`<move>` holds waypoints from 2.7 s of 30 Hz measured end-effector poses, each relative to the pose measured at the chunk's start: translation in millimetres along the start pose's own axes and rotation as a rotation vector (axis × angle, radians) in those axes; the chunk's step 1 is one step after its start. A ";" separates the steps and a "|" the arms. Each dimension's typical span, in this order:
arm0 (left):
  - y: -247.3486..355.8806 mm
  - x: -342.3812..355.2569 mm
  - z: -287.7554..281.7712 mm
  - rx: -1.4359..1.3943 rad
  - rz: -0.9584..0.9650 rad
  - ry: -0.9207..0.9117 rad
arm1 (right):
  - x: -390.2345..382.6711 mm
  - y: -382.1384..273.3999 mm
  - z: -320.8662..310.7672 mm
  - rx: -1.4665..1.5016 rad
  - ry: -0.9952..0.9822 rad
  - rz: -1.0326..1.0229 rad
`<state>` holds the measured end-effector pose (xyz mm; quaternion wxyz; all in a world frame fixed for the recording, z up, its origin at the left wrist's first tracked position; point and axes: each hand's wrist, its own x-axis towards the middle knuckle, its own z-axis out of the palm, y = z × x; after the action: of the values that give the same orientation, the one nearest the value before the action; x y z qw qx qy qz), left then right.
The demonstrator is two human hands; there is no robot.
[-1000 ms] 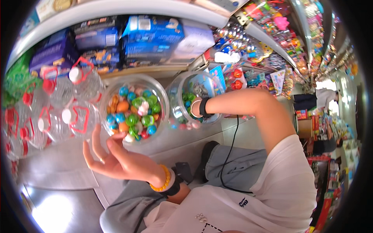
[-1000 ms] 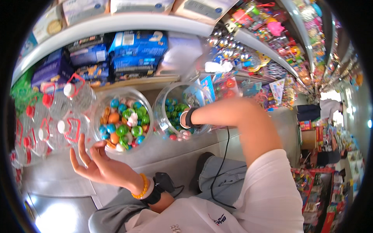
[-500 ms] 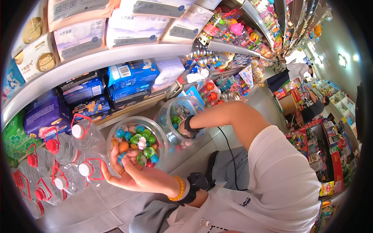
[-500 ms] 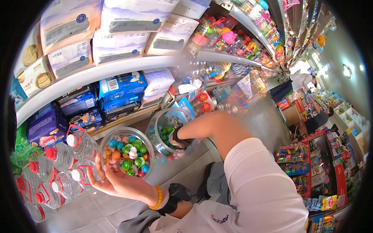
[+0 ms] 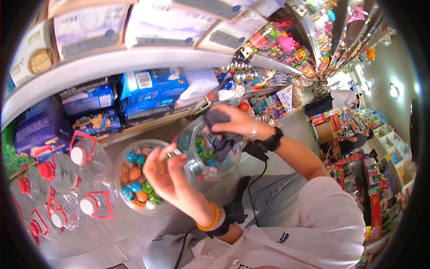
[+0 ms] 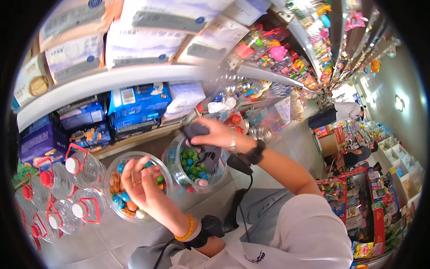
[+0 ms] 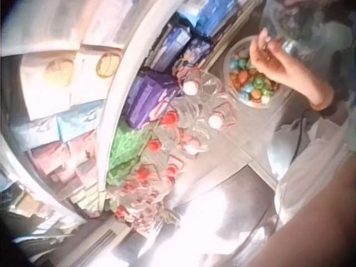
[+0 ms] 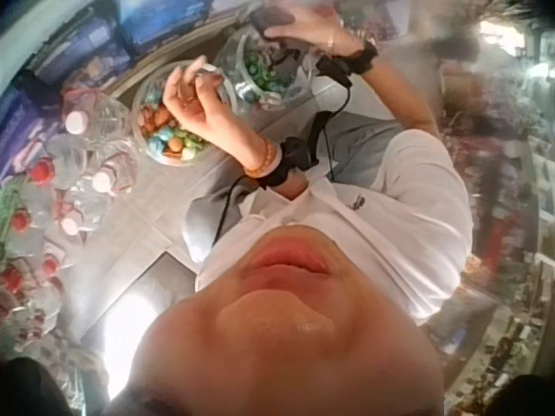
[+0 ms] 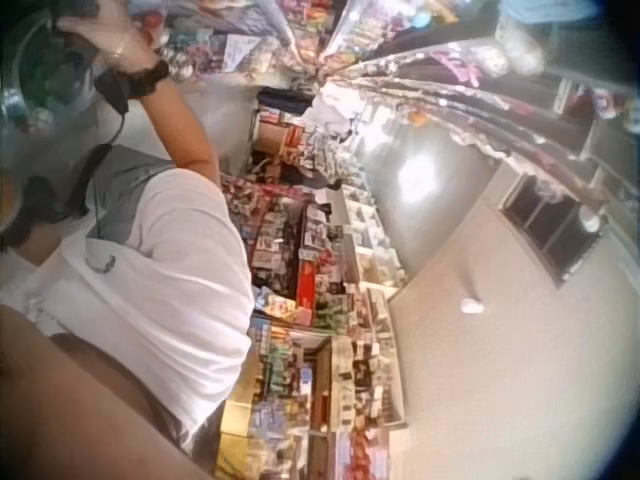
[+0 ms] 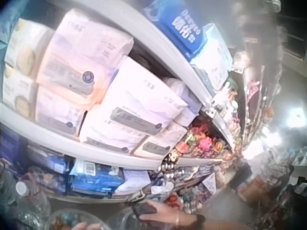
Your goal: Cleaning plastic toy eggs with a cloth and organizing them into jars.
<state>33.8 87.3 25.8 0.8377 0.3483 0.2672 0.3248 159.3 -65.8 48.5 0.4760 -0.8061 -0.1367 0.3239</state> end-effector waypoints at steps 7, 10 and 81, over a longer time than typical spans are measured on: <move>-20.8 -0.1 8.0 0.012 -0.235 -0.318 | -23.1 -21.2 21.1 0.460 0.101 -0.131; -23.4 1.7 8.1 0.033 -0.253 -0.301 | -22.8 -23.8 30.1 0.537 0.108 -0.106; -3.7 -20.2 -35.5 0.582 0.303 -0.595 | -35.5 -58.8 77.3 -0.303 0.046 -0.266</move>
<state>-1.8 85.1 5.6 0.6883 0.6831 0.0408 0.2408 87.3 -2.2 86.7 0.3909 -0.8505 -0.2781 0.2155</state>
